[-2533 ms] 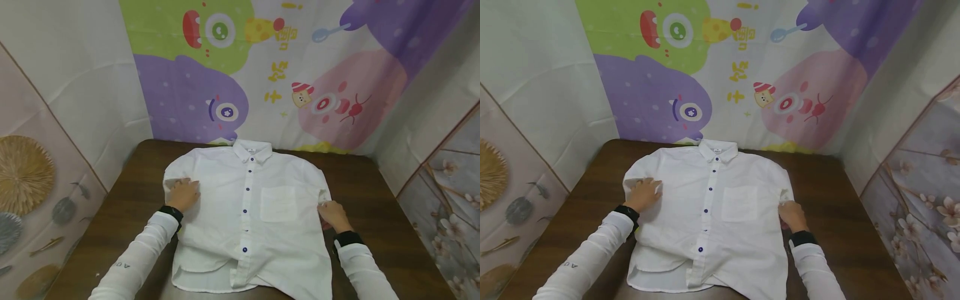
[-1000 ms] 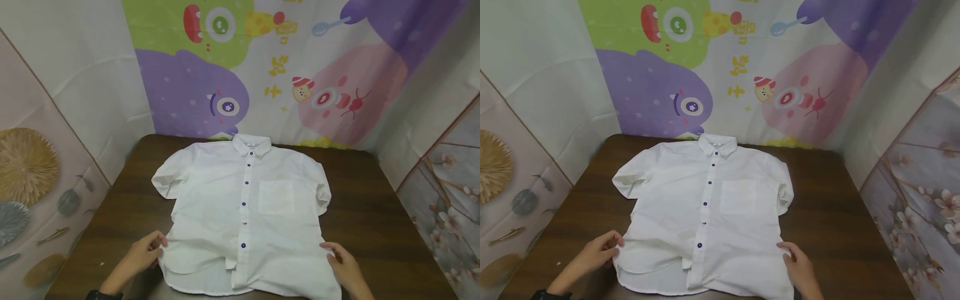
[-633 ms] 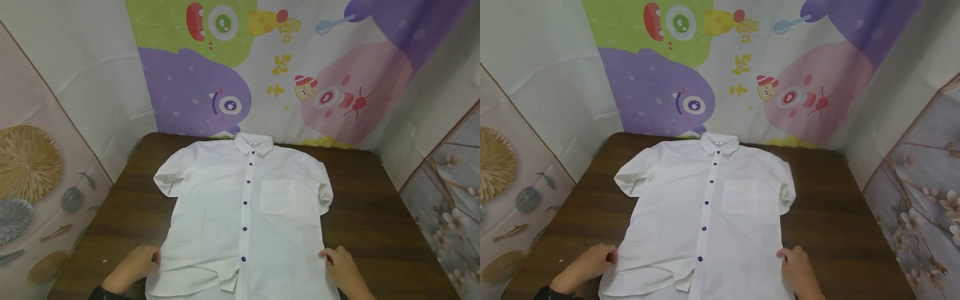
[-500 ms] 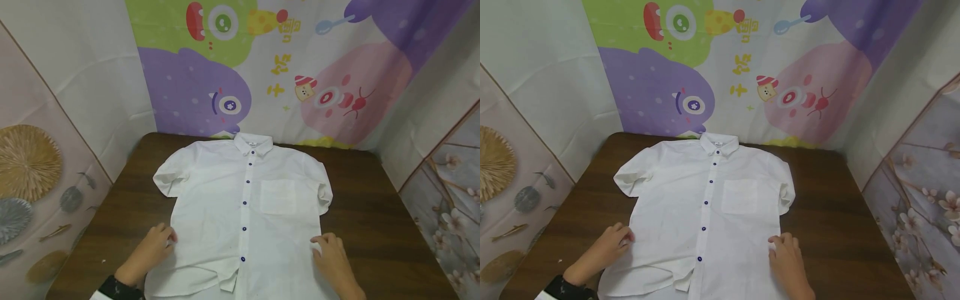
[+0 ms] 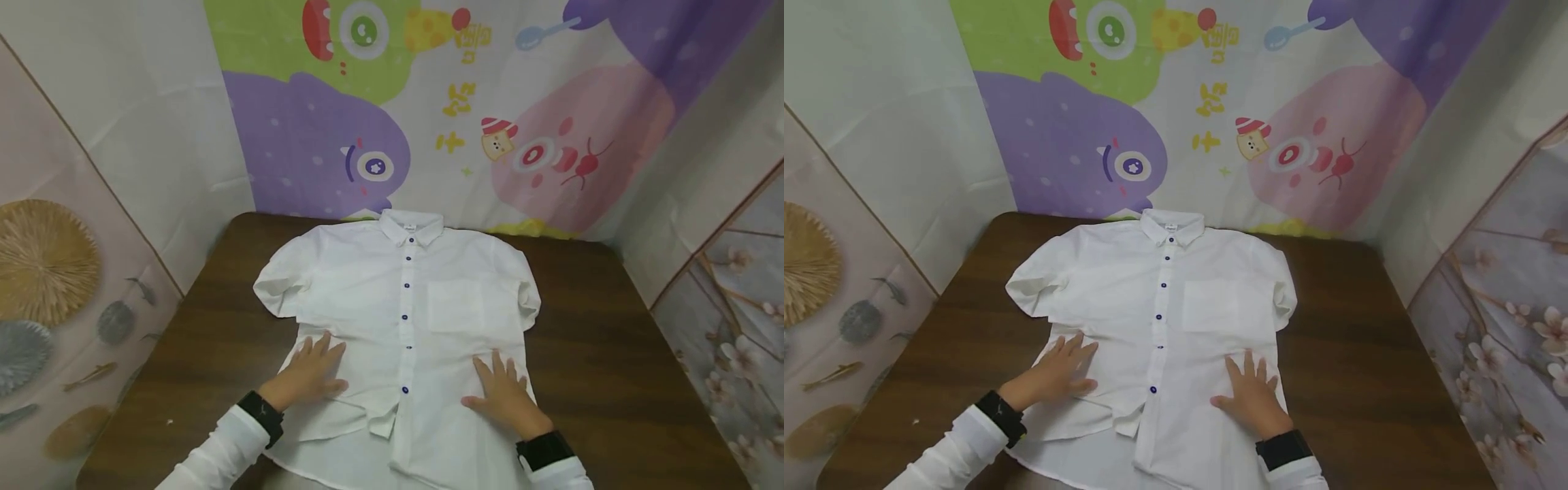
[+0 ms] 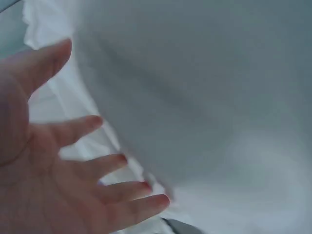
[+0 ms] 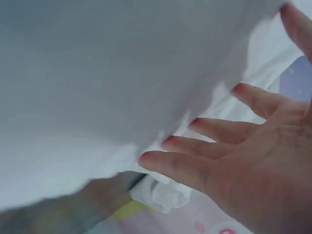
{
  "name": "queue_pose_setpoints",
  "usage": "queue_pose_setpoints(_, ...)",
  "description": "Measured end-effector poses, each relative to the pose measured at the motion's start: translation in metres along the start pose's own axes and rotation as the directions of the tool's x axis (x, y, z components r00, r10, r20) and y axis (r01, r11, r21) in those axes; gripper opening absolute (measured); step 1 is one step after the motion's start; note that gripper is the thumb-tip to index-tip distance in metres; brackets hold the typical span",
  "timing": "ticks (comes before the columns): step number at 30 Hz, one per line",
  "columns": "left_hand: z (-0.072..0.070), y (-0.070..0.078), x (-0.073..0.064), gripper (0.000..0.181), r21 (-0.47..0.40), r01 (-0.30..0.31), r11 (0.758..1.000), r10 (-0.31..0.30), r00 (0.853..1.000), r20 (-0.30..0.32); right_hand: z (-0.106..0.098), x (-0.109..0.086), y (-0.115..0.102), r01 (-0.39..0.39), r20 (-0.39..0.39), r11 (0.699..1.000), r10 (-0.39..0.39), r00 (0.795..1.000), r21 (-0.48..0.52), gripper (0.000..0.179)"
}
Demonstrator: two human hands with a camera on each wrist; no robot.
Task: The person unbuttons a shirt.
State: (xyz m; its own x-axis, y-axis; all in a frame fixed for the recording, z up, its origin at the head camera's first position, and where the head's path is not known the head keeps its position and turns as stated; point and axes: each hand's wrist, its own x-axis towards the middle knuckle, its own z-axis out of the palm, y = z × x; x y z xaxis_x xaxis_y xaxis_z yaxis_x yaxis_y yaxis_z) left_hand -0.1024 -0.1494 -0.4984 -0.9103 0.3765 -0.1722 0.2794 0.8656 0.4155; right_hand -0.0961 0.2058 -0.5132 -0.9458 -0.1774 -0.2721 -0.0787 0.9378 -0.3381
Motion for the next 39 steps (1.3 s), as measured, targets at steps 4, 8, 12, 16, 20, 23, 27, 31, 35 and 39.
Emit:
queue_pose_setpoints(4,0.001,0.013,-0.005,0.020,-0.021,-0.194,0.981,0.191,0.977,-0.097,0.003,-0.009,-0.016,0.179,-0.195,0.983,-0.168,0.966,0.043,0.036)
queue_pose_setpoints(8,0.014,0.029,-0.022,0.015,-0.044,-0.342,0.939,0.343,0.939,0.005,0.019,-0.033,-0.044,0.439,-0.243,0.898,-0.424,0.873,0.011,0.023)
queue_pose_setpoints(12,0.031,0.041,-0.034,0.028,0.113,-0.356,0.928,0.355,0.934,0.034,0.038,-0.050,-0.066,0.495,-0.050,0.866,-0.499,0.865,-0.072,0.047)
queue_pose_setpoints(16,0.042,0.047,-0.036,0.019,0.260,-0.328,0.908,0.364,0.926,-0.103,0.047,-0.052,-0.074,0.484,0.021,0.861,-0.487,0.873,-0.156,0.046)
queue_pose_setpoints(20,0.045,0.048,-0.034,0.014,0.309,-0.292,0.905,0.356,0.917,-0.177,0.047,-0.049,-0.075,0.501,0.045,0.848,-0.501,0.864,-0.172,0.043)
queue_pose_setpoints(23,0.046,0.047,-0.035,0.014,0.341,-0.283,0.896,0.352,0.922,-0.161,0.046,-0.049,-0.076,0.521,0.078,0.837,-0.516,0.853,-0.164,0.052)
queue_pose_setpoints(27,0.047,0.047,-0.038,0.017,0.347,-0.281,0.895,0.336,0.935,-0.109,0.047,-0.051,-0.077,0.556,0.082,0.811,-0.551,0.830,-0.183,0.042)
queue_pose_setpoints(31,0.053,0.049,-0.039,0.034,0.339,-0.263,0.903,0.315,0.943,-0.106,0.046,-0.053,-0.077,0.590,0.061,0.786,-0.590,0.805,-0.183,0.014)
queue_pose_setpoints(35,0.062,0.055,-0.034,0.051,0.356,-0.198,0.913,0.275,0.944,-0.180,0.036,-0.057,-0.078,0.606,0.025,0.782,-0.609,0.793,-0.147,0.005)
queue_pose_setpoints(39,0.064,0.063,-0.030,0.051,0.340,-0.129,0.931,0.200,0.963,-0.181,0.028,-0.059,-0.079,0.612,0.020,0.788,-0.612,0.791,-0.069,0.008)
